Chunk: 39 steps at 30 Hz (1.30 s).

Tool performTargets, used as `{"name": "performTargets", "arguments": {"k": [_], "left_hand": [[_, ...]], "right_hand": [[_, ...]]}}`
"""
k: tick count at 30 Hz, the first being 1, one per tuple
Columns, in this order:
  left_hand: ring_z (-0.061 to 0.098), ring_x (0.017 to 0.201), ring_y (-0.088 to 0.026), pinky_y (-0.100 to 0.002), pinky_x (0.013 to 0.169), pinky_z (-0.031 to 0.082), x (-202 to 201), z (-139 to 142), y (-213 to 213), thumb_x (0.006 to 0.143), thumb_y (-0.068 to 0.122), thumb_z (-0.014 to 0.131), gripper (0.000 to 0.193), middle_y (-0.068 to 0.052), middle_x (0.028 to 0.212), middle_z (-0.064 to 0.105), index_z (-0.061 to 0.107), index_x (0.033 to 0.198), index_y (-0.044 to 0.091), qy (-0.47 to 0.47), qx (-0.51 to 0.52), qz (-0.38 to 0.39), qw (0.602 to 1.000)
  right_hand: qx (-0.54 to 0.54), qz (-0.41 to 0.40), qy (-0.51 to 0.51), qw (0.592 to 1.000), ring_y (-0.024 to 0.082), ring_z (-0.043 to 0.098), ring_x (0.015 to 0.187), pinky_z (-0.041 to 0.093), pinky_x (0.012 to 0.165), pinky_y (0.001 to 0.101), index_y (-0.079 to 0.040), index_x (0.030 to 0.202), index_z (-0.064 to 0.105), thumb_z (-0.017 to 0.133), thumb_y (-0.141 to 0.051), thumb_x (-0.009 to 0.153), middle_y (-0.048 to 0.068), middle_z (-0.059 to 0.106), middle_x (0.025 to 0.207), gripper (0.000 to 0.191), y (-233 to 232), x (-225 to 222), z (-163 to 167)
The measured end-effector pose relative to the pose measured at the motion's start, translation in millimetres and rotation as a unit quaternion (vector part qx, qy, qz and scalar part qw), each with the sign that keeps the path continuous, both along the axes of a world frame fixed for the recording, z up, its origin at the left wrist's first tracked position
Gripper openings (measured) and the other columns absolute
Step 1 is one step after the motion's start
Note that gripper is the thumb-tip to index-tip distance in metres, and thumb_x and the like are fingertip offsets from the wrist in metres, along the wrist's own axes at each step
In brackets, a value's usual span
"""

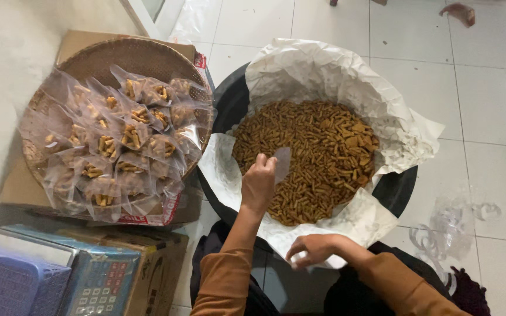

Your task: The person sits on the floor and fills small clear plastic bags with fried snack pieces taken from a large paper-lined basin, then places the filled bags into a woven basket beside a cardboard box. They repeat this bagging cycle continuously, occasionally reaching into the basin to gather more snack pieces.

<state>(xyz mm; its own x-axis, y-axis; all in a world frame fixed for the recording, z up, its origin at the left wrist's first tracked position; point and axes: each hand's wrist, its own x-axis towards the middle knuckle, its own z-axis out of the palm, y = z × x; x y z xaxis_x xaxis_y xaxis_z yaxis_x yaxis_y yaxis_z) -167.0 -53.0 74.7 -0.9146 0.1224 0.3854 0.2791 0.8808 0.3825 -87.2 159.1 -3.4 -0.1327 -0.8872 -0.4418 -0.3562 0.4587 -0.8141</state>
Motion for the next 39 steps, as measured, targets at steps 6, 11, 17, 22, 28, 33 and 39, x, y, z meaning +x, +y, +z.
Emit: {"name": "performTargets", "arguments": {"k": [6, 11, 17, 22, 28, 33, 39], "left_hand": [[0.072, 0.081, -0.028, -0.036, 0.067, 0.060, -10.1, -8.5, -11.6, 0.093, 0.004, 0.066, 0.017, -0.012, 0.102, 0.062, 0.068, 0.109, 0.006, 0.003, -0.010, 0.030, 0.999], [0.072, 0.078, -0.029, -0.037, 0.065, 0.060, -18.4, -12.2, -10.9, 0.095, 0.005, 0.066, 0.020, -0.012, 0.099, 0.061, 0.067, 0.115, 0.007, -0.035, 0.020, 0.038, 0.998], [0.070, 0.078, -0.034, -0.041, 0.064, 0.059, -32.7, -7.3, -14.0, 0.088, 0.000, 0.064, 0.037, -0.014, 0.096, 0.059, 0.066, 0.124, 0.008, -0.053, 0.042, 0.042, 0.997], [0.069, 0.075, -0.034, -0.041, 0.064, 0.059, -44.6, -13.3, -24.0, 0.094, 0.003, 0.064, 0.030, -0.013, 0.094, 0.059, 0.066, 0.123, 0.009, -0.068, 0.047, 0.050, 0.995], [0.071, 0.073, -0.033, -0.040, 0.064, 0.060, -49.0, -19.3, -21.8, 0.094, 0.004, 0.062, 0.028, -0.013, 0.094, 0.059, 0.066, 0.121, 0.009, -0.108, 0.034, 0.073, 0.991], [0.071, 0.075, -0.034, -0.040, 0.064, 0.060, -48.7, -22.6, -19.8, 0.093, 0.004, 0.063, 0.026, -0.014, 0.096, 0.061, 0.066, 0.118, 0.010, -0.094, 0.041, 0.061, 0.993], [0.071, 0.074, -0.036, -0.041, 0.064, 0.060, -39.1, -32.1, -16.4, 0.090, 0.002, 0.066, 0.016, -0.016, 0.097, 0.060, 0.061, 0.106, 0.004, -0.120, 0.030, 0.056, 0.991]], "right_hand": [[0.069, -0.107, 0.071, 0.989, 0.034, 0.059, 0.123, 0.048, 0.104, 0.0429, -0.018, 0.143, 0.053, 0.074, -0.040, 0.091, 0.015, 0.061, 0.135, 0.060, 10.4, -38.2, 45.4], [0.223, -0.202, 0.215, 0.929, 0.037, 0.063, 0.109, 0.054, 0.093, 0.0484, -0.018, 0.139, 0.055, 0.067, -0.043, 0.088, 0.021, 0.058, 0.122, 0.058, 6.6, -175.3, 19.9], [0.422, -0.359, 0.115, 0.824, 0.045, 0.037, 0.146, 0.041, 0.114, 0.0561, -0.013, 0.163, 0.025, 0.059, -0.075, 0.090, 0.024, 0.023, 0.165, 0.102, -33.5, -230.4, -60.7], [0.296, -0.638, 0.084, 0.706, 0.056, -0.019, 0.144, 0.007, 0.118, 0.0672, -0.030, 0.164, 0.014, 0.065, -0.081, 0.077, 0.030, -0.010, 0.165, 0.114, -79.7, -152.6, -112.1], [0.296, -0.452, 0.078, 0.838, 0.049, 0.045, 0.143, 0.039, 0.116, 0.0599, -0.024, 0.154, 0.050, 0.056, -0.069, 0.083, 0.018, 0.041, 0.161, 0.084, -135.0, -142.0, -96.1], [0.194, -0.466, 0.134, 0.853, 0.051, 0.043, 0.133, 0.037, 0.110, 0.0555, -0.015, 0.148, 0.051, 0.058, -0.046, 0.093, 0.020, 0.041, 0.156, 0.064, -128.2, -126.1, -86.9], [0.309, -0.291, 0.245, 0.872, 0.037, 0.067, 0.116, 0.054, 0.098, 0.0477, -0.008, 0.123, 0.073, 0.068, -0.024, 0.094, 0.021, 0.069, 0.127, 0.034, -92.3, -105.4, -109.1]]}}
